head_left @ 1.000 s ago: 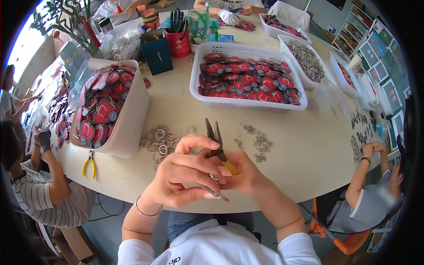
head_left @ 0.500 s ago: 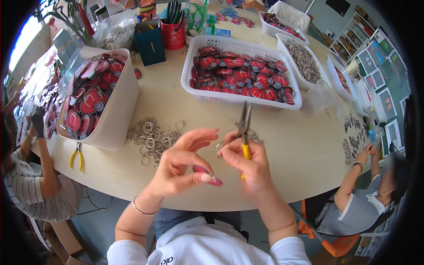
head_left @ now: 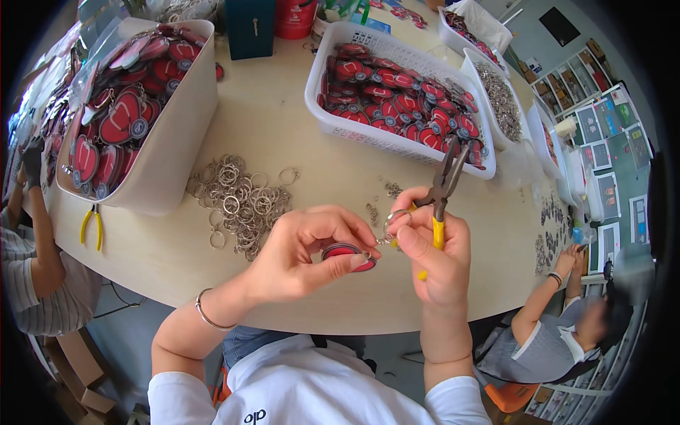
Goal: The person assembles heart-shaped keychains by attaching split rings and key rings to red heart charms using pliers. They repeatedly pick up a charm, open a split ring with pliers, link it to the charm and a key ring, then close the ring and place the finished keychain into a white basket. The process is repeated continuously throughout the clip.
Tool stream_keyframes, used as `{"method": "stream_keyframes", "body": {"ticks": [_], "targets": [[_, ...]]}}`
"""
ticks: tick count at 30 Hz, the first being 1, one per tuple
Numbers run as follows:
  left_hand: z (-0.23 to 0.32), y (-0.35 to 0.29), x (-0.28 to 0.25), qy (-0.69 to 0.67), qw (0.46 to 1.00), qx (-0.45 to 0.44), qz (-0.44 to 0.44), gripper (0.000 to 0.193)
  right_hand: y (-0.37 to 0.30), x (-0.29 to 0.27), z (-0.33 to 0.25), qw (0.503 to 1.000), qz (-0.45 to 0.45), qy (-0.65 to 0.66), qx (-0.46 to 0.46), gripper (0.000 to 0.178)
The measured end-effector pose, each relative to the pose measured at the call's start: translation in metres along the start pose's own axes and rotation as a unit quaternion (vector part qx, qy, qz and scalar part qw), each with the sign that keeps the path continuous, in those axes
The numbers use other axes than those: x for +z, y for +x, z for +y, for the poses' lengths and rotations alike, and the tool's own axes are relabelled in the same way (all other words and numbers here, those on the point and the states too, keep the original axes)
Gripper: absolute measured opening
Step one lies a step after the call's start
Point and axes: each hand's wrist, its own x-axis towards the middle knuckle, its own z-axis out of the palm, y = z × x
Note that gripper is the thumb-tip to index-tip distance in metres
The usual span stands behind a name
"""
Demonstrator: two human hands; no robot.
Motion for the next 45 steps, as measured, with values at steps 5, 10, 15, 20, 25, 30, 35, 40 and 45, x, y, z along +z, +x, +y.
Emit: {"method": "stream_keyframes", "body": {"ticks": [5,10,15,20,25,30,35,40,45], "targets": [[0.005,-0.002,-0.003,0.14,0.987,0.08,0.017,0.007,0.001,0.006,0.0,0.998,-0.027,0.061,0.022,0.013],[0.012,-0.003,-0.001,0.188,0.976,0.107,0.038,0.009,0.001,0.01,0.001,0.997,-0.024,0.066,0.026,0.014],[0.013,-0.005,0.001,0.179,0.977,0.101,0.056,0.008,0.001,0.014,0.0,0.997,-0.026,0.07,0.025,0.016],[0.014,-0.005,-0.001,0.183,0.975,0.117,0.052,0.009,-0.001,0.015,0.0,0.997,-0.019,0.074,0.023,0.016],[0.014,-0.007,-0.001,0.182,0.973,0.129,0.056,0.01,-0.002,0.014,-0.004,0.997,-0.016,0.068,0.025,0.018],[0.012,-0.008,-0.001,0.225,0.952,0.194,0.079,0.013,-0.008,0.018,-0.009,0.998,-0.019,0.052,0.026,0.02],[0.013,-0.011,-0.002,0.299,0.91,0.261,0.122,0.024,-0.018,0.011,-0.009,0.994,-0.078,-0.075,-0.019,0.025],[0.009,-0.015,-0.003,0.333,0.871,0.33,0.15,0.031,-0.025,0.009,-0.019,0.927,-0.075,-0.343,-0.131,0.031],[0.008,-0.013,-0.004,0.359,0.851,0.355,0.146,0.032,-0.027,-0.002,-0.01,0.845,-0.082,-0.485,-0.21,0.032]]}}
